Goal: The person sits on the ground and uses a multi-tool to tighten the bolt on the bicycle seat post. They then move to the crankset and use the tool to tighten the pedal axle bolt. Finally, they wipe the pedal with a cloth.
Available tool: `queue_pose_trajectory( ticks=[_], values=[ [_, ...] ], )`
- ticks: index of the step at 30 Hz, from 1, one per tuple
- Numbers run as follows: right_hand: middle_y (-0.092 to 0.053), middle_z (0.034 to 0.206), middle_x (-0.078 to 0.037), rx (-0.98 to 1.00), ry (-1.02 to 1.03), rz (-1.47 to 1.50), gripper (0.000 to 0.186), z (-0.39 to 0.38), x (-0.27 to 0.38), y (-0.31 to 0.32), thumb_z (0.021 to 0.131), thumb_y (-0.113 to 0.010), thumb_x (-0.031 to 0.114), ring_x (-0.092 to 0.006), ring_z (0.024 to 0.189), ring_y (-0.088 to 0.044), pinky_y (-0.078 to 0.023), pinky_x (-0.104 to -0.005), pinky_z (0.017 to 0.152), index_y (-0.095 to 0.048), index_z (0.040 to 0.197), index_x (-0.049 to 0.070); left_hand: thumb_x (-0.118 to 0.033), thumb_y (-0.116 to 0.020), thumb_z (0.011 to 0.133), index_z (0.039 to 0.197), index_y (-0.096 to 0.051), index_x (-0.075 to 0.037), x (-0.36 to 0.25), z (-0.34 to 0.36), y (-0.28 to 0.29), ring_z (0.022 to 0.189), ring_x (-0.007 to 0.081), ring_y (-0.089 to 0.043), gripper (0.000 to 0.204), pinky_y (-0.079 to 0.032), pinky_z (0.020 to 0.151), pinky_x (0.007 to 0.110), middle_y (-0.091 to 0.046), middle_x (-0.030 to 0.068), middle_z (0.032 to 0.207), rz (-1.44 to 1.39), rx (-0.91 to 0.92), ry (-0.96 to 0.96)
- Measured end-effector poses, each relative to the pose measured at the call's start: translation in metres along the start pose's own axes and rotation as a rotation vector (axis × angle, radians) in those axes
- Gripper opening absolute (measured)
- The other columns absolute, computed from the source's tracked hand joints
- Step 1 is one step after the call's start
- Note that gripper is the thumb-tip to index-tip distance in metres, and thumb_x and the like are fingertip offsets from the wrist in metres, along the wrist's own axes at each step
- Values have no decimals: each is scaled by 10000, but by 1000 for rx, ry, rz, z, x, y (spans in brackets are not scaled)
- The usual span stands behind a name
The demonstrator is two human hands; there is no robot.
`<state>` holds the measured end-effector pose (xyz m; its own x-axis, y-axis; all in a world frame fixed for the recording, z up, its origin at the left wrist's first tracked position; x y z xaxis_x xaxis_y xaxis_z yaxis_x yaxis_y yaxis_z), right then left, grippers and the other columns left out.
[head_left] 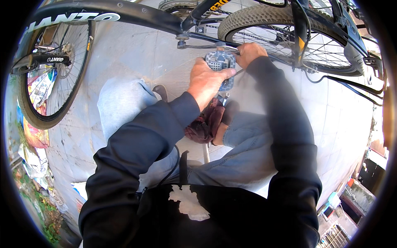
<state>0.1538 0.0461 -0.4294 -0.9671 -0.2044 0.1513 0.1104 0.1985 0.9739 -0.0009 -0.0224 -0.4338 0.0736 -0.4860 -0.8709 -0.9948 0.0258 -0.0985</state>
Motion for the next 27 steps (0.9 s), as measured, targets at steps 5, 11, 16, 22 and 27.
queue_pose_trajectory(
  ticks=[5, 11, 16, 22, 27],
  values=[
    [-669, 845, -172, 19, 1, -9, 306, 7, -7, -14, 792, -646, 361, -358, 822, -639, -504, -432, 761, -699, 866, 68, -74, -750, 762, 997, -590, 4, -5, -5, 3, 773, 136, -627, 295, -518, 685, 280, -655, 79, 892, -161, 27, 110],
    [-669, 851, -183, 10, -62, 22, 320, 9, -12, -18, 790, -647, 368, -357, 832, -640, -503, -435, 769, -695, 869, 62, -66, -710, 795, 997, -649, 8, -1, -1, 1, 761, 133, -619, 223, -503, 675, 280, -665, 61, 883, -293, 170, 98],
    [-667, 833, -189, 45, -105, -52, 308, 4, -2, -3, 792, -646, 364, -365, 843, -641, -502, -434, 786, -699, 863, 69, -51, -706, 794, 1001, -644, 6, -1, 0, -1, 760, 124, -620, 224, -504, 671, 279, -667, 62, 890, -316, 180, 97],
    [-666, 830, -189, 74, -90, -62, 302, 1, 2, -2, 796, -639, 361, -368, 842, -640, -503, -437, 783, -698, 858, 71, -47, -710, 792, 1009, -640, 6, -2, 0, 1, 764, 124, -622, 234, -505, 671, 278, -667, 60, 896, -322, 213, 132],
    [-666, 837, -192, 90, -88, -30, 307, 3, -3, -6, 797, -637, 362, -371, 846, -638, -504, -440, 777, -694, 876, 71, -54, -715, 790, 1020, -639, -3, -4, -2, -1, 763, 125, -624, 247, -506, 674, 279, -668, 59, 900, -306, 201, 140]
  ],
)
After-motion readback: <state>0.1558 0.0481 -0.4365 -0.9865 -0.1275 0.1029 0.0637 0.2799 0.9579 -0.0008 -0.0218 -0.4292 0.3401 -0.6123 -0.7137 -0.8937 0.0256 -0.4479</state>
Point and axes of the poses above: each hand's wrist, its own z-axis towards the middle knuckle, its own y-axis out of the back of the hand, x = y × z, the point moved 3 cm from there along z, towards the middle knuckle
